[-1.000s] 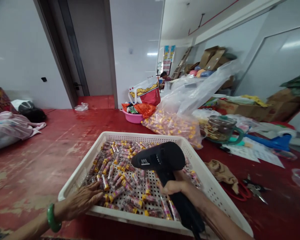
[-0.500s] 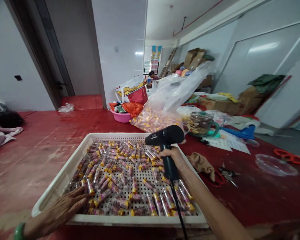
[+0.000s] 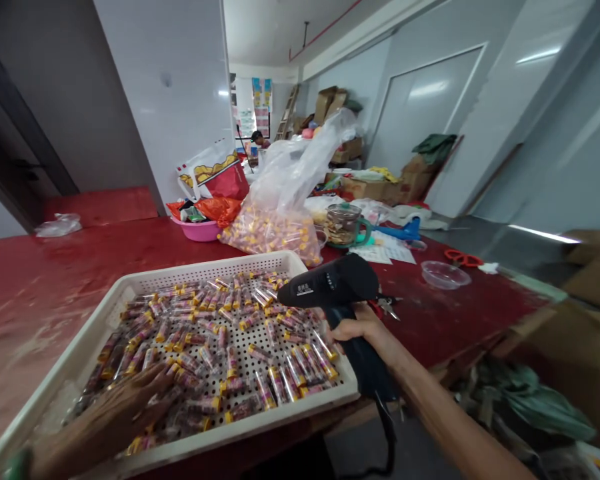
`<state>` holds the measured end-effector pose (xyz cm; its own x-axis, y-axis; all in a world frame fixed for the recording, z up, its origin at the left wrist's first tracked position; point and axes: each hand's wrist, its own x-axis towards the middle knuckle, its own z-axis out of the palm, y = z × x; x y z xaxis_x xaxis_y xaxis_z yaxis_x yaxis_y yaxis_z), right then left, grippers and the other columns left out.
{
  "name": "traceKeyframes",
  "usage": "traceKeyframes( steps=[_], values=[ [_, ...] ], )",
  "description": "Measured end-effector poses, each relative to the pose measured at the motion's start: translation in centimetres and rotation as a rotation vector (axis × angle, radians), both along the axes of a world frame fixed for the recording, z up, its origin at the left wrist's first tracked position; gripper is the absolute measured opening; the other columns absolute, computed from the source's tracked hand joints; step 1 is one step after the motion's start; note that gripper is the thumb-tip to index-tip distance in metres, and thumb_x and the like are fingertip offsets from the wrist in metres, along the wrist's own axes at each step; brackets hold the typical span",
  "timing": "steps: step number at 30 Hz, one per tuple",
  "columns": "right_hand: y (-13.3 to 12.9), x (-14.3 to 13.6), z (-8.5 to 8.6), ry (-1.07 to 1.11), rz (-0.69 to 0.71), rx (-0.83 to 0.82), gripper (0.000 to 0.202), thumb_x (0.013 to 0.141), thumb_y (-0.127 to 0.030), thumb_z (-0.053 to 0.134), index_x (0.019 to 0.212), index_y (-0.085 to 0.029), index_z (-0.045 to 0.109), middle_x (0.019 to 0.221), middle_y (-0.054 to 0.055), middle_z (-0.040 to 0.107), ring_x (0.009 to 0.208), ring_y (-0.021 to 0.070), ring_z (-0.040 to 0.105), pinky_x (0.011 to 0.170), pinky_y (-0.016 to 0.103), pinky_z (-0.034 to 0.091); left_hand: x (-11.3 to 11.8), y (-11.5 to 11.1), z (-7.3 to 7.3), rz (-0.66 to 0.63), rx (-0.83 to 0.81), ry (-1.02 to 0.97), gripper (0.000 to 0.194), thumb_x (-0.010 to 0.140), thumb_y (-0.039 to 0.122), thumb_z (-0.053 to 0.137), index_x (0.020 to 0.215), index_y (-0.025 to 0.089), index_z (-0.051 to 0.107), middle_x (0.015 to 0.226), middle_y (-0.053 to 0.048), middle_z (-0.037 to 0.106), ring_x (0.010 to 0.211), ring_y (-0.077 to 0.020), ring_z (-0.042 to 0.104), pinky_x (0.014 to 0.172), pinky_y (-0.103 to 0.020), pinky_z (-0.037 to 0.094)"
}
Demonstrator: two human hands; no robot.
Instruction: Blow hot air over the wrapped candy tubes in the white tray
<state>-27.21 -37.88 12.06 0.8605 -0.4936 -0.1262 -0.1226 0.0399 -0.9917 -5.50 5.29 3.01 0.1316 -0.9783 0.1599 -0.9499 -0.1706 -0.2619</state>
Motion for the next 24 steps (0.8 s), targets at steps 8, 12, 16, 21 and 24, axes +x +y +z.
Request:
traceKeyframes(
  steps=[8,12,16,21,24],
  values=[
    [0.3,-7.2,0.5,-0.055,-0.150,0.069,0.060,0.060,-0.040,0.072,0.107,-0.010,0.053,0.073,0.008,0.063,0.057,0.0164,0.055,0.054,0.027,0.039,-4.4,-23.3,3.2,-0.028,0.233,0.497,0.047,0.108,0.032,0.050,0.148,0.010,0.045,0.153,-0.018,0.032,0.145,-0.0301,0.031,0.123,-0.052,0.034],
    [1.2,-10.1,1.1,-0.079,-0.117,0.037,0.060,0.063,-0.045,0.069,0.110,-0.009,0.056,0.075,0.007,0.062,0.056,0.0159,0.055,0.050,0.025,0.036,-7.4,-30.4,0.2,-0.158,0.250,0.480,0.056,0.112,0.044,0.037,0.160,0.016,0.030,0.161,-0.015,0.015,0.151,-0.0323,0.012,0.126,-0.061,0.018],
    [1.0,-11.7,1.8,-0.101,-0.065,0.053,0.061,0.058,-0.045,0.070,0.107,-0.008,0.064,0.073,0.008,0.062,0.055,0.0152,0.055,0.054,0.024,0.038,-8.9,-30.7,-3.2,-0.245,0.222,0.466,0.071,0.110,0.064,0.022,0.164,0.018,0.020,0.161,-0.013,-0.001,0.152,-0.0338,-0.002,0.125,-0.065,0.008],
    [-1.0,-11.9,1.0,-0.028,0.093,0.118,0.061,0.050,-0.045,0.072,0.099,-0.011,0.062,0.074,0.008,0.063,0.054,0.0140,0.056,0.054,0.023,0.043,-5.3,-30.0,-3.8,-0.341,0.197,0.425,0.063,0.112,0.053,0.021,0.164,0.019,0.016,0.160,-0.015,0.002,0.151,-0.0353,0.007,0.120,-0.069,0.021],
    [-1.3,-11.4,-0.3,-0.053,0.174,0.214,0.064,0.046,-0.044,0.075,0.098,-0.011,0.060,0.071,0.007,0.063,0.051,0.0132,0.057,0.052,0.020,0.046,-1.5,-32.9,-3.1,-0.144,0.121,0.314,0.056,0.113,0.041,0.024,0.163,0.015,0.021,0.160,-0.017,0.006,0.151,-0.0339,0.008,0.121,-0.066,0.019]
  ],
)
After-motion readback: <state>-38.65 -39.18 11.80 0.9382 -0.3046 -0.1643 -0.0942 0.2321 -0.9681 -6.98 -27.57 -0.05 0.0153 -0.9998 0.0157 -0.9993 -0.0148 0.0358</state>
